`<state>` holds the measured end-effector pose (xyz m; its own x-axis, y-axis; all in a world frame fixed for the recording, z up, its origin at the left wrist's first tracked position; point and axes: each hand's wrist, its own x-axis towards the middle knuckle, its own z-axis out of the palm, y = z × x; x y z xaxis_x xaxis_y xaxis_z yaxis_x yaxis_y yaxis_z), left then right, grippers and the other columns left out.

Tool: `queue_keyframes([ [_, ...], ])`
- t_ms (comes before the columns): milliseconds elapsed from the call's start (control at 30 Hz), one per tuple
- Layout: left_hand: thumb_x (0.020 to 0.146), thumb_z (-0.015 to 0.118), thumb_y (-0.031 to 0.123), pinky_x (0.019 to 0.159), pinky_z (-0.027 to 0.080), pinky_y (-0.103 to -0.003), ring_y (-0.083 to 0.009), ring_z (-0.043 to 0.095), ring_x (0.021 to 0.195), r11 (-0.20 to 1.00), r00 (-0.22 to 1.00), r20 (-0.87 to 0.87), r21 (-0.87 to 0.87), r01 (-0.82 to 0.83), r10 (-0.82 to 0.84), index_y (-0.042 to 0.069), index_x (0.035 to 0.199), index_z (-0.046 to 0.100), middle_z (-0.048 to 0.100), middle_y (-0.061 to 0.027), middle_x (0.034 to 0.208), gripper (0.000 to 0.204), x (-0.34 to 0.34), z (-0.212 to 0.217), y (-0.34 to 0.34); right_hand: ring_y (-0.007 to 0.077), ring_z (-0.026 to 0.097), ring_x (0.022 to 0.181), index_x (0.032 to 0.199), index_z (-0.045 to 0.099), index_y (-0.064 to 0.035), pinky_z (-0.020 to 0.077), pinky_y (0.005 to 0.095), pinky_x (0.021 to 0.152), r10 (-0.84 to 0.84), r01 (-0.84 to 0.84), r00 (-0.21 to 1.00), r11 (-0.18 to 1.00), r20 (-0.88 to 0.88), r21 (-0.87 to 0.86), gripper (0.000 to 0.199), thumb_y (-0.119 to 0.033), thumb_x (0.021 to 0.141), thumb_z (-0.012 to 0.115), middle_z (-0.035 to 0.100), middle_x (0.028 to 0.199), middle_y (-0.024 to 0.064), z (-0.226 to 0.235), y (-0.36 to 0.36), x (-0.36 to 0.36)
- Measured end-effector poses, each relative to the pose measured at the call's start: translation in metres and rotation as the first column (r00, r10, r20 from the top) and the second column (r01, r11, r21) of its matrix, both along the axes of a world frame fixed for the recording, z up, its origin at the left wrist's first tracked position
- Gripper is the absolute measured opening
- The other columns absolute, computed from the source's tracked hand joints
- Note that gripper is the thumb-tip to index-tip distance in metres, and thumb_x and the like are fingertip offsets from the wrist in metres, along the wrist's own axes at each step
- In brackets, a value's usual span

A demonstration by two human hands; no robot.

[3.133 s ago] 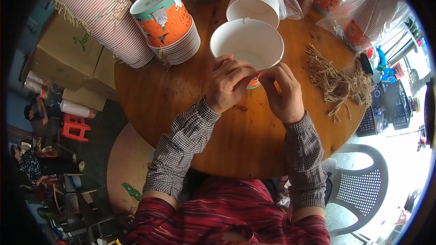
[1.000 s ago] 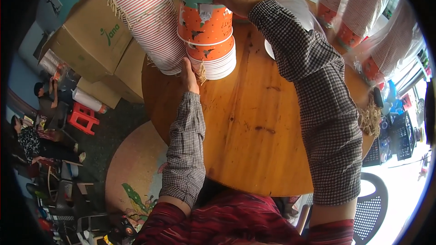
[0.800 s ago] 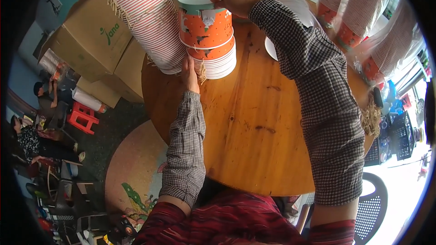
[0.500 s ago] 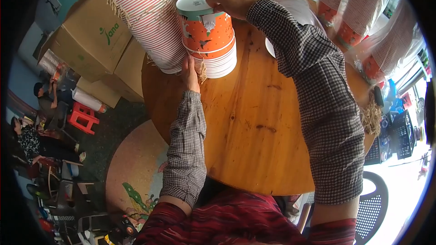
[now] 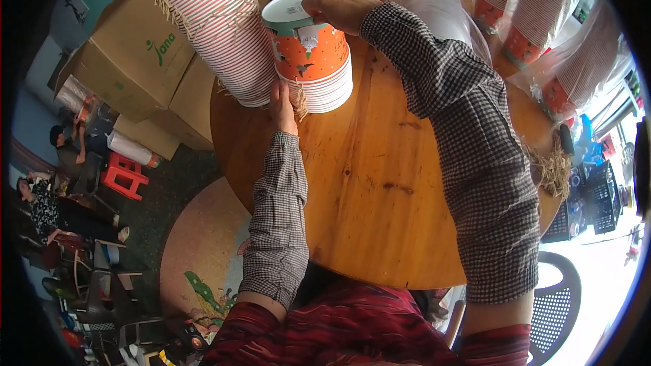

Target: Threading and knotting string handles onto Halloween-themed paper buckets.

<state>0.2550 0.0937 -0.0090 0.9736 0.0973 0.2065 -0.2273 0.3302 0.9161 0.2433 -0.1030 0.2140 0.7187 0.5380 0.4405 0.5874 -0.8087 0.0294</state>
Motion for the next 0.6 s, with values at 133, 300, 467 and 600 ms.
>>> queue_keyframes([
  [133, 0.098, 0.047, 0.038, 0.108, 0.029, -0.033, -0.0224, 0.037, 0.132, 0.996, 0.999, -0.034, -0.092, 0.001, -0.004, 0.002, 0.144, 0.032, 0.039, -0.0114, 0.145, 0.061, -0.003, -0.002, -0.001, 0.0328, 0.068, 0.078, 0.095, 0.058, -0.0068, 0.0529, 0.0427, 0.068, 0.012, -0.013, 1.000, 0.999, 0.014, 0.042, 0.009, -0.014, 0.088, 0.059, 0.068, 0.081, 0.0157, -0.005, 0.001, 0.001],
  [300, 0.097, 0.049, 0.038, 0.108, 0.029, -0.033, -0.0226, 0.037, 0.132, 0.995, 1.000, -0.019, -0.098, 0.008, -0.009, 0.001, 0.145, 0.029, 0.039, -0.0122, 0.145, 0.064, -0.008, 0.000, -0.003, 0.0331, 0.068, 0.079, 0.096, 0.058, -0.0074, 0.0529, 0.0440, 0.068, -0.031, 0.023, 0.995, 0.997, 0.097, 0.073, 0.010, -0.014, 0.089, 0.059, 0.067, 0.077, 0.0152, -0.012, 0.003, -0.003],
  [467, 0.093, 0.060, 0.031, 0.105, 0.034, -0.032, -0.0215, 0.043, 0.126, 0.974, 0.988, 0.144, 0.223, 0.029, -0.062, -0.001, 0.145, 0.029, 0.041, -0.0119, 0.143, 0.068, -0.012, -0.005, -0.010, 0.0326, 0.067, 0.087, 0.113, 0.054, -0.0094, 0.0536, 0.0430, 0.071, -0.059, 0.026, 0.972, 0.989, 0.230, 0.146, 0.028, -0.016, 0.087, 0.062, 0.061, 0.114, 0.0133, -0.027, 0.000, -0.013],
  [600, 0.086, 0.062, 0.010, 0.094, 0.043, -0.028, -0.0162, 0.055, 0.107, 0.999, 1.000, 0.002, -0.040, 0.011, -0.011, -0.003, 0.128, 0.053, 0.058, -0.0073, 0.121, 0.044, -0.013, -0.010, 0.004, 0.0302, 0.065, 0.083, 0.122, 0.051, -0.0102, 0.0533, 0.0390, 0.072, -0.034, -0.109, 0.962, 0.863, 0.272, 0.494, 0.039, -0.011, 0.085, 0.064, 0.057, 0.117, 0.0124, -0.039, -0.002, -0.061],
])
